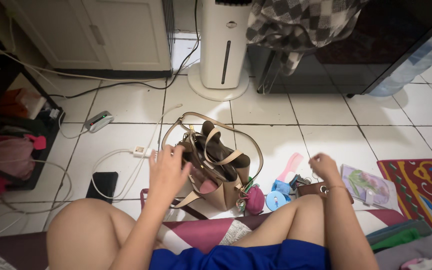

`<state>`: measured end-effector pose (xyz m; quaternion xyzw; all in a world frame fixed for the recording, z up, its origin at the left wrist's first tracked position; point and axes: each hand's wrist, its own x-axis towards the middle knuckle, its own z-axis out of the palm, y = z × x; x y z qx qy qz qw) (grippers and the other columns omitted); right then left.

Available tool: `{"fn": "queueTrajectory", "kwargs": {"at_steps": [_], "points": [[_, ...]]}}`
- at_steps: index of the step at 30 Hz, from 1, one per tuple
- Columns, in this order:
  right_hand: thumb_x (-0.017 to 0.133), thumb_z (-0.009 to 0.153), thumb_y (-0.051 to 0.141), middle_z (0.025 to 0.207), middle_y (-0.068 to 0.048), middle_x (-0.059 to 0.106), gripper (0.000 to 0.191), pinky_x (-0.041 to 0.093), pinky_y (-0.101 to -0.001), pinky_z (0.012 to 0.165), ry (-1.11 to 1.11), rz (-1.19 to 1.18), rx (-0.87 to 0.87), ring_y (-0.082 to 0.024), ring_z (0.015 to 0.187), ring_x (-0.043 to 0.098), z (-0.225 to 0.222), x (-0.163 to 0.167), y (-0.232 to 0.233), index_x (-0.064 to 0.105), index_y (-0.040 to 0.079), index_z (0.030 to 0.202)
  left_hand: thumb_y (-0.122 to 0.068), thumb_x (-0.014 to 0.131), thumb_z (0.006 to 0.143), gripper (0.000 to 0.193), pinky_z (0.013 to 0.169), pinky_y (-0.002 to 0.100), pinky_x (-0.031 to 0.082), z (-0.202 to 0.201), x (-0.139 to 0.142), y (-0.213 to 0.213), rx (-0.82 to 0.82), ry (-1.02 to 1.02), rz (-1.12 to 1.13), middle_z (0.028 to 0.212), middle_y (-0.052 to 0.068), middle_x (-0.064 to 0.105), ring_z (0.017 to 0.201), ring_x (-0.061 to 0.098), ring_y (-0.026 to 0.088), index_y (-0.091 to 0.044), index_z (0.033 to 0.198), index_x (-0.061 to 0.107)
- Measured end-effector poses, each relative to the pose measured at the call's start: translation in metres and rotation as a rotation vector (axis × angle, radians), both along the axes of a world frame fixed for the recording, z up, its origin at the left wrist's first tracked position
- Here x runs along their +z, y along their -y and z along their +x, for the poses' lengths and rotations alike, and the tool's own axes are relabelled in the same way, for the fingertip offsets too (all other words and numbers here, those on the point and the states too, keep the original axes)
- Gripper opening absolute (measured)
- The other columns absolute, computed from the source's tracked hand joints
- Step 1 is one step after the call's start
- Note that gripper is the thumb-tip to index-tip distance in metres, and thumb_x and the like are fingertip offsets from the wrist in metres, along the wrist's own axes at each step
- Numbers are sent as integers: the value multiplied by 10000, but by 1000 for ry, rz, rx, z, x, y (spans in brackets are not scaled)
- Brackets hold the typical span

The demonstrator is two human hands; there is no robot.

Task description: The person sits on the floor and packs a handbag, placing a pink bottle, small containers, keys, a wallet, a phone, and other small personal items into it one at a time. They then handle a pair of shoes and continue arranging items in the bag.

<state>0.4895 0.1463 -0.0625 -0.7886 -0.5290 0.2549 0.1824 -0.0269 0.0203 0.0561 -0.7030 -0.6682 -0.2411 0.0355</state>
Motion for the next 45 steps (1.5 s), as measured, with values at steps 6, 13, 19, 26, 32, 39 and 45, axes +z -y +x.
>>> {"fn": "queueTrajectory", "kwargs": {"at_steps": [6, 13, 19, 26, 32, 39, 45], "points": [[735, 849, 229, 925, -199, 775, 335, 606, -475, 661, 19, -332, -57, -292, 767, 724, -12, -9, -5, 741, -23, 1070, -328, 761, 827, 471, 1020, 527, 392, 11, -7, 6, 49, -1, -252, 1061, 156, 582, 959, 662, 324, -66, 1176, 581], [802, 807, 397, 1127, -242, 712, 570, 626, -499, 834, 127, -381, 65, -399, 922, 736, -58, -25, -45, 703, -66, 1124, -316, 734, 840, 708, 1213, 519, 268, 22, -12, 4, 139, 53, -441, 767, 170, 722, 823, 714, 359, -11, 1395, 418], [745, 795, 261, 1023, -275, 759, 472, 625, -457, 844, 182, -203, -141, -399, 884, 777, -100, -67, -43, 652, -103, 1082, -217, 712, 780, 934, 1242, 591, 37, 28, -6, 5, 90, 120, -536, 690, 136, 722, 796, 724, 346, -22, 1547, 217], [707, 860, 206, 886, -253, 762, 314, 561, -395, 853, 121, 37, -74, -354, 903, 720, -100, -8, -46, 696, -63, 1021, -218, 774, 690, 861, 1141, 621, 158, 48, -7, 8, 100, -38, -189, 1069, 211, 611, 1079, 590, 382, -51, 1462, 433], [568, 918, 60, 894, -95, 706, 166, 571, -308, 718, -1167, -233, 577, -188, 832, 712, -153, 120, 8, 673, -32, 1008, -75, 706, 737, 358, 1192, 658, 218, 61, -24, -12, -288, 23, -7, 1043, 120, 577, 1083, 582, 313, -43, 1088, 646], [561, 963, 198, 823, -12, 657, 313, 453, -281, 517, -893, -252, 570, -150, 592, 548, -255, 144, 49, 661, 106, 1246, 14, 632, 781, 468, 1068, 556, 397, 50, -31, -26, -386, 356, 90, 1344, 167, 567, 1249, 548, 359, -15, 1248, 625], [586, 1030, 175, 792, -33, 609, 153, 513, -258, 549, -1027, 138, 527, -128, 597, 601, -265, 150, 29, 637, 44, 1089, -120, 627, 816, 487, 1094, 499, 385, 46, -22, -17, -122, 217, -182, 1283, 198, 589, 1248, 535, 345, -6, 1290, 600]]}}
